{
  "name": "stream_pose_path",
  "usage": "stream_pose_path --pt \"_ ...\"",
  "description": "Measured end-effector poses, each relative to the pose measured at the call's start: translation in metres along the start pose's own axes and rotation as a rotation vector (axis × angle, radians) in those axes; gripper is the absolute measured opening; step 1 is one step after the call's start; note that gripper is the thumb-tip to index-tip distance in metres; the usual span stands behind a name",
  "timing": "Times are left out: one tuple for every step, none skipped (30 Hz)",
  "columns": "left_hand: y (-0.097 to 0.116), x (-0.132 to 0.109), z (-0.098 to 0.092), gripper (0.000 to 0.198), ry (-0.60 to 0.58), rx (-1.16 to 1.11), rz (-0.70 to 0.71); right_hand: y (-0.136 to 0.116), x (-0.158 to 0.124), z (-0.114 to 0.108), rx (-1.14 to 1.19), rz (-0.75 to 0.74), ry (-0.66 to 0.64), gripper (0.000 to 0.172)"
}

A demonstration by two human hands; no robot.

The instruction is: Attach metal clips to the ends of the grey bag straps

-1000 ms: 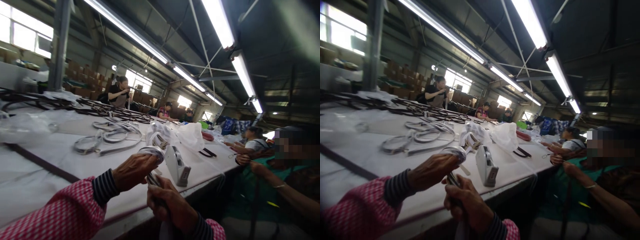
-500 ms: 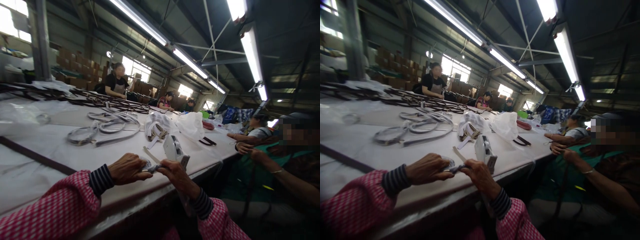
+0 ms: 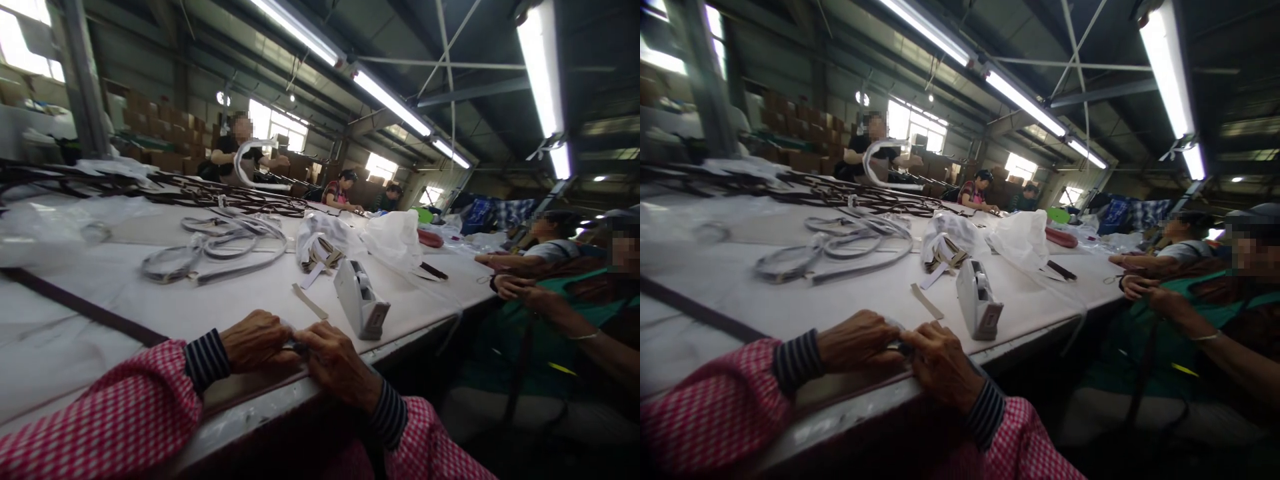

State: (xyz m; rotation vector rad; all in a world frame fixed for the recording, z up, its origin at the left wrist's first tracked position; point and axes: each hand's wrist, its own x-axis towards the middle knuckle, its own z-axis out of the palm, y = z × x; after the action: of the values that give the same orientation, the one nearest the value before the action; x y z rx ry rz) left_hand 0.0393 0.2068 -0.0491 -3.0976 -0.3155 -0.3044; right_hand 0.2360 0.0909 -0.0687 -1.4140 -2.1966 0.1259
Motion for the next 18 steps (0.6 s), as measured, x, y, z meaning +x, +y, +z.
stream_pose_path --pt "0.001 0.0 0.0 0.036 -0.005 0.011 0.001 0.0 0.0 0.001 -0.026 -0.008 -0.007 0.048" --pt "0.003 -0.001 0.0 0.032 -0.007 0.016 0.0 0.0 -0.001 0.002 -0.051 -0.017 -0.013 0.05" --pt "0.004 -0.002 0.001 0.029 -0.003 0.017 -0.003 0.0 -0.001 0.003 -0.072 -0.026 -0.018 0.052" --pt "0.004 -0.002 0.002 0.027 0.007 0.015 -0.007 0.0 -0.001 0.003 -0.089 -0.034 -0.023 0.053" --pt "0.005 -0.002 0.003 0.026 0.022 0.016 -0.013 0.0 -0.001 0.004 -0.101 -0.038 -0.027 0.054" --pt "0.005 -0.002 0.006 0.025 0.039 0.022 -0.017 0.0 -0.001 0.005 -0.109 -0.043 -0.03 0.054" --pt "0.005 -0.002 0.008 0.024 0.057 0.032 -0.018 0.001 -0.002 0.005 -0.114 -0.046 -0.032 0.053" --pt "0.006 -0.002 0.011 0.023 0.075 0.049 -0.015 0.001 -0.002 0.006 -0.119 -0.048 -0.034 0.053" --pt "0.006 -0.002 0.013 0.022 0.095 0.072 -0.007 0.001 -0.002 0.006 -0.124 -0.048 -0.036 0.052" --pt "0.007 -0.002 0.017 0.021 0.117 0.1 0.006 0.001 -0.002 0.007 -0.13 -0.046 -0.036 0.051" --pt "0.007 -0.002 0.02 0.021 0.145 0.131 0.024 0.001 -0.003 0.007 -0.136 -0.043 -0.034 0.049" --pt "0.008 -0.003 0.024 0.02 0.179 0.164 0.044 0.001 -0.003 0.007 -0.142 -0.039 -0.034 0.048" --pt "0.008 -0.003 0.027 0.02 0.218 0.198 0.066 0.001 -0.003 0.007 -0.147 -0.035 -0.034 0.047" --pt "0.009 -0.004 0.031 0.021 0.259 0.231 0.087 0.0 -0.003 0.007 -0.151 -0.033 -0.034 0.047" --pt "0.009 -0.005 0.035 0.021 0.3 0.262 0.105 0.0 -0.003 0.007 -0.154 -0.033 -0.034 0.047" --pt "0.01 -0.006 0.038 0.022 0.339 0.291 0.118 0.0 -0.003 0.007 -0.155 -0.033 -0.038 0.048" --pt "0.011 -0.007 0.04 0.023 0.37 0.313 0.126 0.0 -0.003 0.006 -0.154 -0.035 -0.043 0.048" --pt "0.012 -0.008 0.041 0.023 0.393 0.323 0.121 0.0 -0.003 0.005 -0.15 -0.036 -0.048 0.048"
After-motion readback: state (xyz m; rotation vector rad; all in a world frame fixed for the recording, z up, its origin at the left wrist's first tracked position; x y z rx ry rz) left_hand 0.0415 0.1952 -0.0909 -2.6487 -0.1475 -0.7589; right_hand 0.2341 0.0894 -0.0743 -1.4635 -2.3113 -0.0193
